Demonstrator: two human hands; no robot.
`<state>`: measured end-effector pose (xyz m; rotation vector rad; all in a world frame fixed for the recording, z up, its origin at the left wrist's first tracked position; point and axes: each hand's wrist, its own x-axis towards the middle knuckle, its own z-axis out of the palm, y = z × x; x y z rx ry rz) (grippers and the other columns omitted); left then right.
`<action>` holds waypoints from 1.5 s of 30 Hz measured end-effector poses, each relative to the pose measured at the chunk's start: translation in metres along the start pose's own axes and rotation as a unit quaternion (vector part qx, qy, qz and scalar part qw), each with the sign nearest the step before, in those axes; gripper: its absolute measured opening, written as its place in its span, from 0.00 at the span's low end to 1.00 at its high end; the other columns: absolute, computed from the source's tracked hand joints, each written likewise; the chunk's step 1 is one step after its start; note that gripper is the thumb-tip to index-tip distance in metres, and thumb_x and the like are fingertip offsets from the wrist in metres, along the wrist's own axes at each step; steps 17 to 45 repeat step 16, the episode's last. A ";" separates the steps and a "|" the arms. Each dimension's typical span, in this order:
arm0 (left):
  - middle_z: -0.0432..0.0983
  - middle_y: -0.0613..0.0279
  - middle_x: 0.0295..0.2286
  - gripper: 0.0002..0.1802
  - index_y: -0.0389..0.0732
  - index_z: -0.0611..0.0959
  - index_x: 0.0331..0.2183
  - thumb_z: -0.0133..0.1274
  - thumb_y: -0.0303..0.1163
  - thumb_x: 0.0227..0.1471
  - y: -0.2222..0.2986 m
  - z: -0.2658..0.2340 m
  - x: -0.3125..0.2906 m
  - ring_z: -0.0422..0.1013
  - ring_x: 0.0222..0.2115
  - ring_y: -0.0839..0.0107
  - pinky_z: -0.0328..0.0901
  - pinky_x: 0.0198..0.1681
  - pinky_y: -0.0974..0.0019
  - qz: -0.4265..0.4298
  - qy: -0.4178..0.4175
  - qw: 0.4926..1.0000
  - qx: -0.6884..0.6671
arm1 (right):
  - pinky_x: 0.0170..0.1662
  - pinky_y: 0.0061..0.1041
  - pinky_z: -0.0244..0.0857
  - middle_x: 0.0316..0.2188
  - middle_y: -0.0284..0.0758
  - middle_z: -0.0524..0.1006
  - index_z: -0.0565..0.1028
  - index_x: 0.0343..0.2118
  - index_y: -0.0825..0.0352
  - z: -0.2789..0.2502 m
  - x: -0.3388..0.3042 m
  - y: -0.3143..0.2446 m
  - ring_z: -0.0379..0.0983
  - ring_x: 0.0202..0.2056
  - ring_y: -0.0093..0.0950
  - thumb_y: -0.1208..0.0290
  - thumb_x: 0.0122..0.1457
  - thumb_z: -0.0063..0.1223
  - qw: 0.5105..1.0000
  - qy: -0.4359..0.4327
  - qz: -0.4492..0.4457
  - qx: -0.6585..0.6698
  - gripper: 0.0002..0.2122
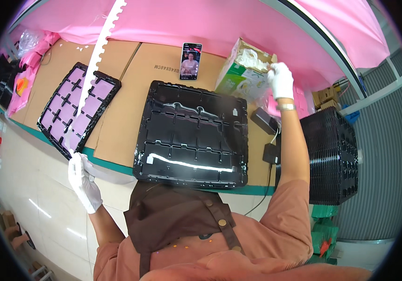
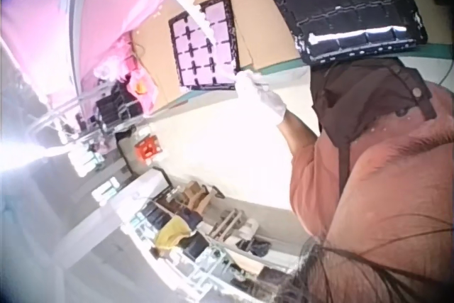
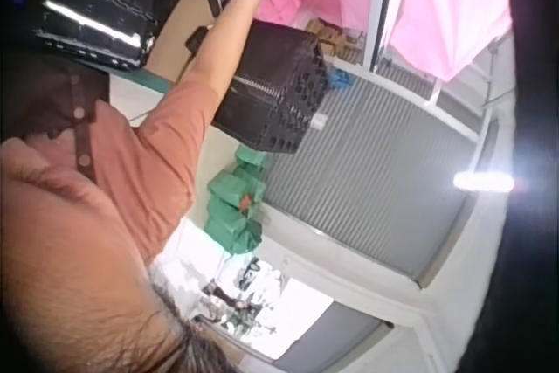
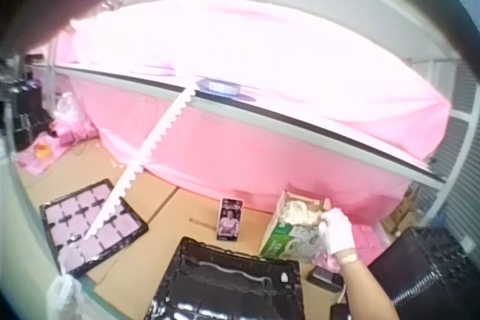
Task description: The person applies adhesive strips to the surface of black plastic trays and then places pink foam inserts into the compartments. The person repeats this process for multiple trays, handling them one at a time.
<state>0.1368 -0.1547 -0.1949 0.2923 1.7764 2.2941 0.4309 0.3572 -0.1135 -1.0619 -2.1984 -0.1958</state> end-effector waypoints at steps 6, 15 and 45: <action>0.71 0.68 0.26 0.13 0.39 0.78 0.34 0.49 0.40 0.62 -0.008 0.017 0.001 0.65 0.25 0.82 0.54 0.24 0.79 -0.009 0.041 0.999 0.026 | 0.42 0.35 0.71 0.30 0.45 0.80 0.81 0.30 0.64 0.052 -0.085 -0.004 0.77 0.35 0.43 0.73 0.51 0.54 0.935 -0.344 -0.032 0.078 0.06; 0.72 0.67 0.27 0.11 0.40 0.79 0.34 0.49 0.38 0.62 -0.022 0.019 0.009 0.66 0.27 0.80 0.57 0.30 0.78 0.006 -0.011 1.000 0.028 | 0.40 0.36 0.70 0.31 0.42 0.78 0.77 0.27 0.64 0.060 -0.090 -0.014 0.76 0.35 0.42 0.70 0.49 0.62 0.909 -0.409 -0.070 0.036 0.05; 0.72 0.67 0.27 0.12 0.40 0.79 0.35 0.49 0.38 0.62 -0.025 0.017 0.009 0.66 0.27 0.80 0.57 0.30 0.78 0.003 -0.013 1.000 0.019 | 0.41 0.36 0.69 0.32 0.42 0.78 0.77 0.28 0.63 0.058 -0.088 -0.018 0.76 0.37 0.42 0.68 0.49 0.63 0.900 -0.430 -0.068 0.013 0.07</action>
